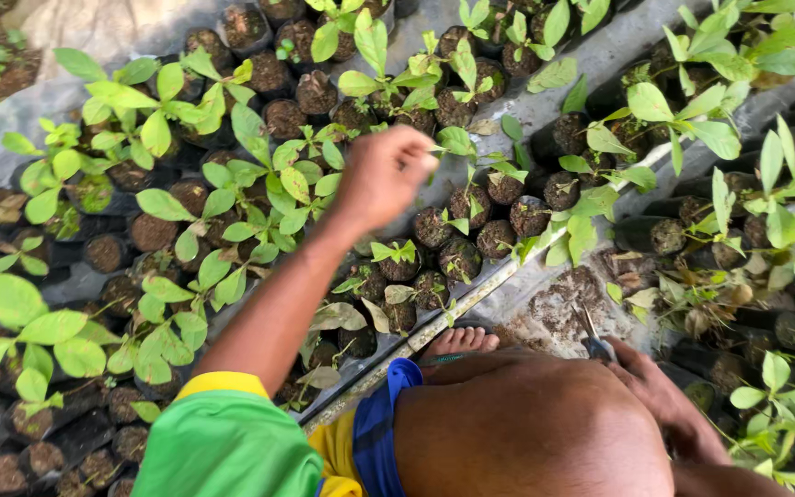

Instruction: The person uses pruning shears to trim leaves and stems from small seedlings in black nursery bags. The person repeatedly picks up individual seedlings, trims foliage, and places them back in rows on a plastic-covered ground.

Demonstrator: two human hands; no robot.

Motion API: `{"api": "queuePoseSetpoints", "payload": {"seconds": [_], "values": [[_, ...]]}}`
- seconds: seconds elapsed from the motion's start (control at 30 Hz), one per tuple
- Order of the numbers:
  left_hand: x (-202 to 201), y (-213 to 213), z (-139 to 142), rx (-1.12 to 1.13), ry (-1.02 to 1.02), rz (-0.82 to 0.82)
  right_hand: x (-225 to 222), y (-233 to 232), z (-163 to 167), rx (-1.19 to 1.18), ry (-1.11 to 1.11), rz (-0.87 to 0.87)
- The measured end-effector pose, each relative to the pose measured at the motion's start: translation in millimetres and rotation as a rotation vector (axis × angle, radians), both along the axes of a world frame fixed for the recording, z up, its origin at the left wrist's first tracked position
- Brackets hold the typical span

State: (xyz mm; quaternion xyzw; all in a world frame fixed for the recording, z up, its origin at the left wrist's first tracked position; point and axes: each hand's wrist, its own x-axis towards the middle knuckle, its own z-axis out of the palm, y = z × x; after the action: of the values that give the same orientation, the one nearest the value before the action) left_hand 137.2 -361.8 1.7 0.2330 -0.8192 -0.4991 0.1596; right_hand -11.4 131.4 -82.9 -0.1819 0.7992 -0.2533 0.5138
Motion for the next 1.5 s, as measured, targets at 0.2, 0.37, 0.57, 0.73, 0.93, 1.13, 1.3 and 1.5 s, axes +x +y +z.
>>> {"api": "queuePoseSetpoints", "payload": {"seconds": [0.2,0.37,0.57,0.73,0.93,1.13,1.3,1.5], "values": [[19.0,-43.7,-34.5,-0.030,-0.267,-0.057,-0.3,-50.7,54.2,0.313,0.338,0.256],[14.8,-27.1,-52.7,0.049,-0.526,-0.274,16.0,-83.0,111.4,0.196,0.564,0.550],[-35.8,-1.2,-85.4,-0.068,-0.305,-0.317,4.3,-154.0,168.6,0.405,0.616,0.433],[-69.4,1.4,-137.5,-0.110,-0.324,-0.410,-8.6,-203.9,152.5,0.039,0.651,0.550],[-82.8,-5.1,-142.2,0.139,-0.727,-0.278,-87.8,-258.3,124.6,-0.076,0.573,0.563],[-107.7,-10.7,-86.4,-0.183,-0.220,0.034,-163.3,-327.2,90.2,0.093,0.439,0.668],[-150.7,-31.0,-78.9,-0.429,-0.159,0.073,-168.4,-364.0,35.3,0.029,0.474,0.601],[-167.5,-34.0,-116.2,-0.245,-0.288,0.098,-172.5,-373.2,23.4,0.095,0.215,0.299]]}}
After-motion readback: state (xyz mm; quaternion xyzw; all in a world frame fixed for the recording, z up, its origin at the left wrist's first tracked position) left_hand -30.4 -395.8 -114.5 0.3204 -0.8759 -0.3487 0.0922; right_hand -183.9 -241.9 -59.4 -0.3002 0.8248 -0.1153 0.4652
